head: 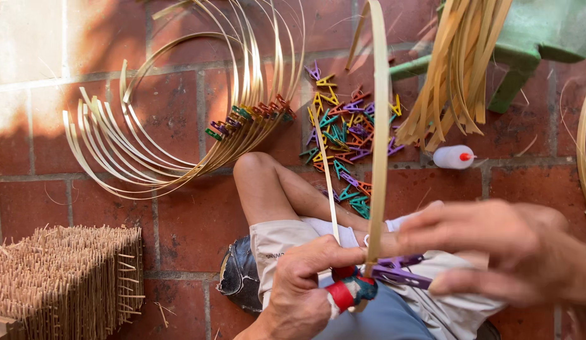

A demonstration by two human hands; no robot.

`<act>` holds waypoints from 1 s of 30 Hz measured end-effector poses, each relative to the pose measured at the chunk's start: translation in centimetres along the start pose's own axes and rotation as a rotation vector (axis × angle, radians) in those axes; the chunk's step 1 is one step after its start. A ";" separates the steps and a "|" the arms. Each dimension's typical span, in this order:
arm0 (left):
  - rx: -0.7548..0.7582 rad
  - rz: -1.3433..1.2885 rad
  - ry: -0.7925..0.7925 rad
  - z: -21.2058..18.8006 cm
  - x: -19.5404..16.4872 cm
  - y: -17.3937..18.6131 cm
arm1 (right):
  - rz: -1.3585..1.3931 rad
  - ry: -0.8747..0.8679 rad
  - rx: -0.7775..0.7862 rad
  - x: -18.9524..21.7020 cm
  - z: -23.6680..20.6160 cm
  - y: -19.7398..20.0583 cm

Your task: The person sits on a tiled floor and repeatedly assembles thin bamboo strips into circular shapes. They apply glue to the ends of the strips, overlap them to form a loop, and secure the joint with a colorful plastic clothespin. The person places each completed circle onto a growing stack on the floor.

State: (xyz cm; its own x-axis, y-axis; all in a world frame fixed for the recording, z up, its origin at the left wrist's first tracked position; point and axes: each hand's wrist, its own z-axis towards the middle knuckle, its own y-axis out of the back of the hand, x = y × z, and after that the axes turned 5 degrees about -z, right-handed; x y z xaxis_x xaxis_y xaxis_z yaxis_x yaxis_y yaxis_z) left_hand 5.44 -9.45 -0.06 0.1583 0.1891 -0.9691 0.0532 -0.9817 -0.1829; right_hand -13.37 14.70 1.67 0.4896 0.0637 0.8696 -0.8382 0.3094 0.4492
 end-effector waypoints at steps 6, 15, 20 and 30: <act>-0.150 -0.205 0.000 -1.1 0.4 2.0 | -0.293 -0.547 -0.568 -15.7 -0.4 -7.2; -0.266 -0.421 -0.116 -2.5 1.4 4.3 | -0.334 -1.178 -0.630 -25.5 0.3 -21.9; -0.301 -0.234 -0.045 -1.6 0.9 2.5 | -0.273 -0.864 -0.697 -24.9 1.3 -19.8; -0.054 0.078 -0.008 0.1 -0.8 0.8 | -0.369 -0.292 0.136 -1.2 1.1 -0.8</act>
State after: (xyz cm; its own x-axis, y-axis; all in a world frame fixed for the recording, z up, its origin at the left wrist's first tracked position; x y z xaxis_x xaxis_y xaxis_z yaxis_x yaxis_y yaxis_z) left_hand 5.23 -10.39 0.58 0.1558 0.1120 -0.9814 0.0939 -0.9907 -0.0982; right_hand -13.51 13.34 0.45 0.6879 -0.3018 0.6601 -0.6550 0.1336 0.7437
